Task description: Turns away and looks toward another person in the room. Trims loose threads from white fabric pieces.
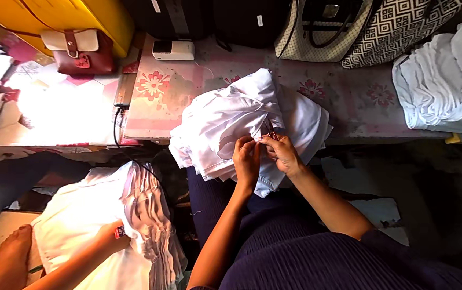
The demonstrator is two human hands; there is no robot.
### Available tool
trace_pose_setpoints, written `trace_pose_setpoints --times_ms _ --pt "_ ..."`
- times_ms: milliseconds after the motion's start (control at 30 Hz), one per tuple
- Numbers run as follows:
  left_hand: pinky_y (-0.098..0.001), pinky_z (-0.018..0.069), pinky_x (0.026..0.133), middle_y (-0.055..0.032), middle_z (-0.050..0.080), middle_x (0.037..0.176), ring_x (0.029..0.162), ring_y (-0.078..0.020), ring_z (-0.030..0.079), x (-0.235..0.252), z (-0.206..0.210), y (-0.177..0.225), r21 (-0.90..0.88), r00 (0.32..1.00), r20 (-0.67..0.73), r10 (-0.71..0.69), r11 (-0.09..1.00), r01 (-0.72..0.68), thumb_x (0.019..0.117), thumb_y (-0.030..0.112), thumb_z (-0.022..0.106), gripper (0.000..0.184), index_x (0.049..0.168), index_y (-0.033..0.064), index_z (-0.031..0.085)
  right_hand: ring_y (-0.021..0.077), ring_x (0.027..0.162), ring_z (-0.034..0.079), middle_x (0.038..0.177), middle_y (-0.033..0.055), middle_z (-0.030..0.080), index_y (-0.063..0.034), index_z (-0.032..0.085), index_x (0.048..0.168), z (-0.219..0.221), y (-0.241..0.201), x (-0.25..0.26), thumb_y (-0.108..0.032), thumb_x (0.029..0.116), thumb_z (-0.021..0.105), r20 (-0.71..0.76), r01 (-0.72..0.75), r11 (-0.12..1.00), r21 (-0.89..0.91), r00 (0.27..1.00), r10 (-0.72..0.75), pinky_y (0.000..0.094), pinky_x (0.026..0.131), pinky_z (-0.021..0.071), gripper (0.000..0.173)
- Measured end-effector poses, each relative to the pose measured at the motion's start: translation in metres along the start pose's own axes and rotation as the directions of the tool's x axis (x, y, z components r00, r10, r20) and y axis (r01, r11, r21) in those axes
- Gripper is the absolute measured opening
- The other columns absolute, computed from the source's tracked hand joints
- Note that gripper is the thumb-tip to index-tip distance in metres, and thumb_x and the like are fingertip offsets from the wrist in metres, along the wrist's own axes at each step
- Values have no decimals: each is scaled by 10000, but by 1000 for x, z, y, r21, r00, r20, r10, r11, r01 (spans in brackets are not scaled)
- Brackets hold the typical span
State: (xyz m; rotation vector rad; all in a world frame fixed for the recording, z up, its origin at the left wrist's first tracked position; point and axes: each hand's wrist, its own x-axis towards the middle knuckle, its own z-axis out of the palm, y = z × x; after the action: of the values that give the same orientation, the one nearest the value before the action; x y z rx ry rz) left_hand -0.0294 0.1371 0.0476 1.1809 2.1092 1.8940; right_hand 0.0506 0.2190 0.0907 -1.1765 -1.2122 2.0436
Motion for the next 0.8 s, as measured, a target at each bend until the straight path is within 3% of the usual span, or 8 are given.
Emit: trace_pose_setpoints --times_ms 167,267,367,433,533,600,700,800 --pt "-266 610 840 -185 723 1072 961 -149 728 2 -28 8 -62 982 128 -136 988 144 884 -23 722 89 958 -62 752 -2 394 299 484 -86 361 -71 627 785 1 2 0 -21 998 589 -12 9 1000 26 1000 -8 166 399 270 222" --pt "-328 608 857 -238 683 1089 960 -237 718 -1 -19 14 34 996 92 -10 999 7 866 10 761 216 1043 -103 713 4 430 331 543 -62 450 -44 667 846 6 3 -2 -29 998 606 -72 21 999 -39 997 -24 171 422 290 164" --pt "-280 586 841 -194 706 1018 934 -207 712 -1 -7 11 91 997 12 81 993 -82 869 -42 726 74 935 -64 753 7 436 338 547 -62 440 -50 648 841 10 5 -4 -43 996 619 -82 40 997 -72 996 -46 175 432 300 158" --pt "-254 597 800 -177 721 1004 906 -161 719 3 -11 10 7 999 33 -26 1000 26 864 -46 732 46 902 -65 750 -1 424 327 528 -73 411 -49 652 860 6 3 -3 -45 994 626 -43 31 996 -81 998 -34 168 419 289 137" --pt "-274 580 824 -124 732 1001 913 -116 707 7 -24 9 -55 945 145 -293 951 304 901 39 747 105 986 -22 747 -5 410 312 515 -80 385 -45 661 890 -3 0 -2 -40 994 627 31 18 996 -86 999 -16 163 407 279 110" --pt "-270 588 839 -141 723 1029 933 -129 708 8 -24 7 -62 942 158 -297 949 310 893 29 756 129 1008 -29 754 -4 411 314 517 -81 382 -47 649 889 -4 1 0 -31 993 618 50 28 995 -97 998 -23 161 408 281 110" --pt "-245 571 818 -82 728 1020 931 -83 687 9 -24 4 -126 927 169 -336 925 358 878 16 758 33 909 12 769 0 418 322 524 -75 389 -47 643 882 -5 1 2 -31 988 626 61 36 990 -135 998 -28 163 414 288 108" --pt "-268 575 771 -31 725 878 815 -72 680 11 -28 6 -286 847 224 -482 799 529 903 2 717 13 897 7 727 -6 435 313 546 -95 375 -72 631 928 -17 -7 1 -183 1061 556 153 37 977 -212 988 -4 165 435 294 188"
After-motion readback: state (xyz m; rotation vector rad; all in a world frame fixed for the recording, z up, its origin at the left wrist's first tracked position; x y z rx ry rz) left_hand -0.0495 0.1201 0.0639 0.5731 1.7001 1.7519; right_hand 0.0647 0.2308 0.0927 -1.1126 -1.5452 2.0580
